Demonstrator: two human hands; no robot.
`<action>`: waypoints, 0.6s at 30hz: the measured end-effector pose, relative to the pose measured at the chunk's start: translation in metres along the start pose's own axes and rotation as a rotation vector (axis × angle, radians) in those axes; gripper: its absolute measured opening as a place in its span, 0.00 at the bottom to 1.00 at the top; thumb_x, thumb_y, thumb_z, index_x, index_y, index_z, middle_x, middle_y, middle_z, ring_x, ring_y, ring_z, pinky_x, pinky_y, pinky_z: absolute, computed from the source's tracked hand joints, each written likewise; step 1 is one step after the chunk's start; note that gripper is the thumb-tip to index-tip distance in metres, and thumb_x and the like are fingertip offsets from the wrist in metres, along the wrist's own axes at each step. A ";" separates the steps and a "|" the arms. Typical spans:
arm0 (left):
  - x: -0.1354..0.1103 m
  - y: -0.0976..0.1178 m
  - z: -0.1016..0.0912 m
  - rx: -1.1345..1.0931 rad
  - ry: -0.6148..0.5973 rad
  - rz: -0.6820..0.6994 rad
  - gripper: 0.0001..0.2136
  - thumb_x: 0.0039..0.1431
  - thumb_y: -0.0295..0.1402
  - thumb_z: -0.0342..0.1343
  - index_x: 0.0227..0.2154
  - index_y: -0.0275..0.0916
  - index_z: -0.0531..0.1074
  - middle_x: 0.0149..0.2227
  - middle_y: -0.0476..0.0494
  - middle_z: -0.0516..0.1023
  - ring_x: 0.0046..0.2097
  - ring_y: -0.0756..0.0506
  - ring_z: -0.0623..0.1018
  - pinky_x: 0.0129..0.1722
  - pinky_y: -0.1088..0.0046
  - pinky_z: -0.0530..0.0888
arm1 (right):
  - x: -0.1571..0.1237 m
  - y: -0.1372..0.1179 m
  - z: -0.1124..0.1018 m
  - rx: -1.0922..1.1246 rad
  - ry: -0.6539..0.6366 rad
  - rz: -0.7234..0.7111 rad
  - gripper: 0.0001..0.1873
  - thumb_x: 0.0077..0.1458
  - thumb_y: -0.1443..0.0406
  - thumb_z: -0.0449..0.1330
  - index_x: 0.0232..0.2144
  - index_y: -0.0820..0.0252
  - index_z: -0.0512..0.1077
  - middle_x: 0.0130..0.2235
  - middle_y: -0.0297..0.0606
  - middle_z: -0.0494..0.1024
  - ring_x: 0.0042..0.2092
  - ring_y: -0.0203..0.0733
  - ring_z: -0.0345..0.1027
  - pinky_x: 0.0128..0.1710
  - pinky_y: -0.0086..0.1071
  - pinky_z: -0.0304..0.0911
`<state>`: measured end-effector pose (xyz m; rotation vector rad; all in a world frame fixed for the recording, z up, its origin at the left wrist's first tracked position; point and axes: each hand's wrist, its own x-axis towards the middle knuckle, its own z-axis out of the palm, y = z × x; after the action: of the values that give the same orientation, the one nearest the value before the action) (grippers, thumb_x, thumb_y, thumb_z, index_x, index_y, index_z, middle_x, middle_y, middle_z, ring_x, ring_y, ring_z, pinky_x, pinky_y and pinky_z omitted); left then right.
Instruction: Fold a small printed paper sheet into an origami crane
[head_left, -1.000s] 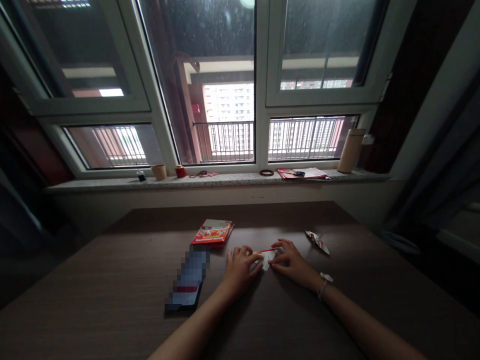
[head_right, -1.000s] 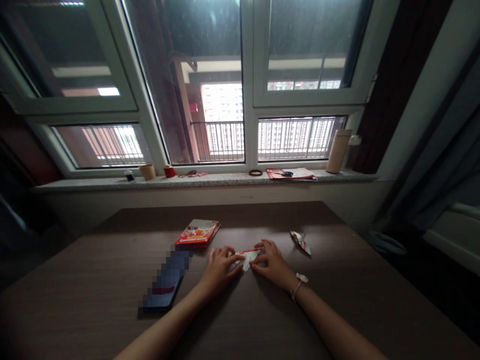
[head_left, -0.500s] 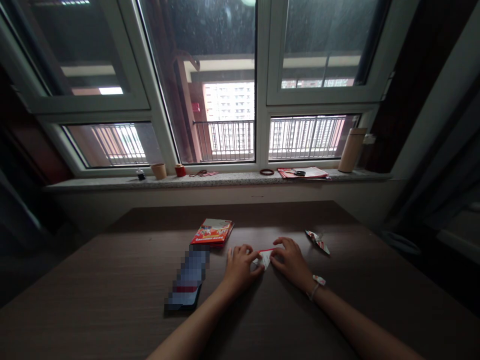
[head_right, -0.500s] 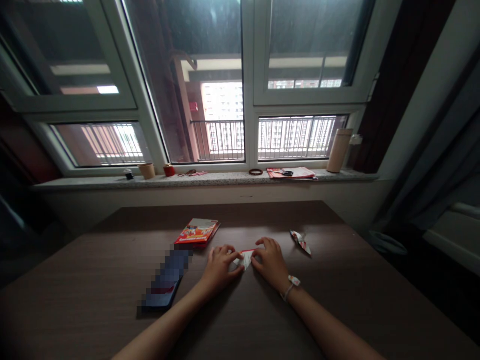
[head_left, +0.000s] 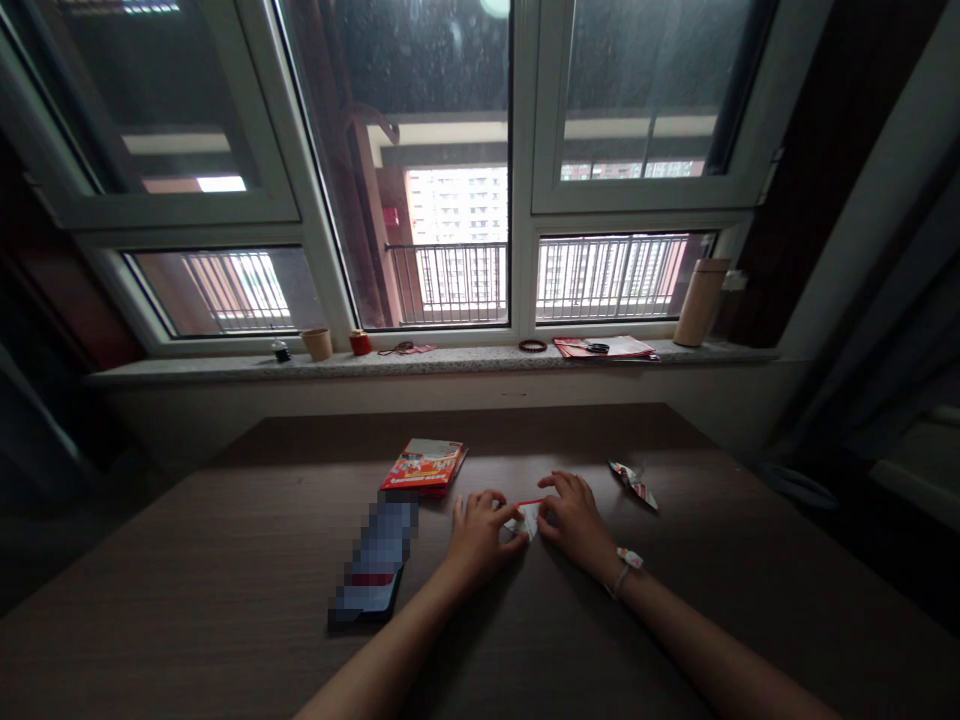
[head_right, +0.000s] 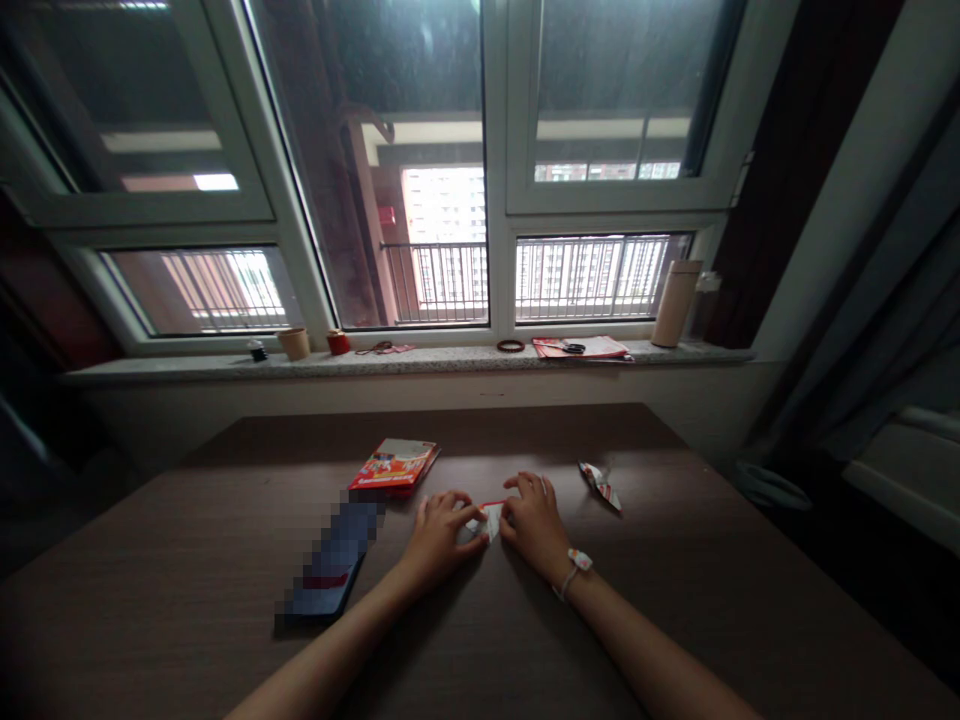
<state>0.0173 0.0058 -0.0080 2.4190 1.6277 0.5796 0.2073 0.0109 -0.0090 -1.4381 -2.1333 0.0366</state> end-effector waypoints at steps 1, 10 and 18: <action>0.000 0.000 0.000 0.001 0.002 0.000 0.13 0.52 0.44 0.59 0.41 0.54 0.74 0.50 0.48 0.69 0.55 0.39 0.64 0.60 0.44 0.50 | 0.001 0.001 0.000 -0.008 -0.003 0.003 0.04 0.50 0.68 0.59 0.27 0.57 0.74 0.50 0.41 0.72 0.58 0.52 0.55 0.61 0.52 0.44; 0.001 -0.001 0.002 0.004 -0.005 -0.002 0.13 0.51 0.44 0.59 0.41 0.54 0.74 0.50 0.49 0.69 0.55 0.39 0.65 0.60 0.43 0.50 | 0.011 0.021 0.003 -0.110 0.061 0.065 0.07 0.52 0.66 0.57 0.27 0.57 0.75 0.48 0.42 0.72 0.57 0.52 0.56 0.60 0.53 0.43; 0.001 -0.001 -0.001 -0.018 -0.008 -0.001 0.13 0.51 0.44 0.60 0.41 0.54 0.74 0.50 0.48 0.69 0.56 0.39 0.65 0.60 0.43 0.49 | 0.014 0.038 0.003 -0.131 0.111 0.174 0.07 0.54 0.65 0.56 0.28 0.57 0.74 0.44 0.42 0.72 0.52 0.49 0.60 0.58 0.50 0.47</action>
<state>0.0166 0.0074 -0.0072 2.4044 1.6137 0.5818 0.2346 0.0395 -0.0176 -1.6588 -1.9473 -0.1170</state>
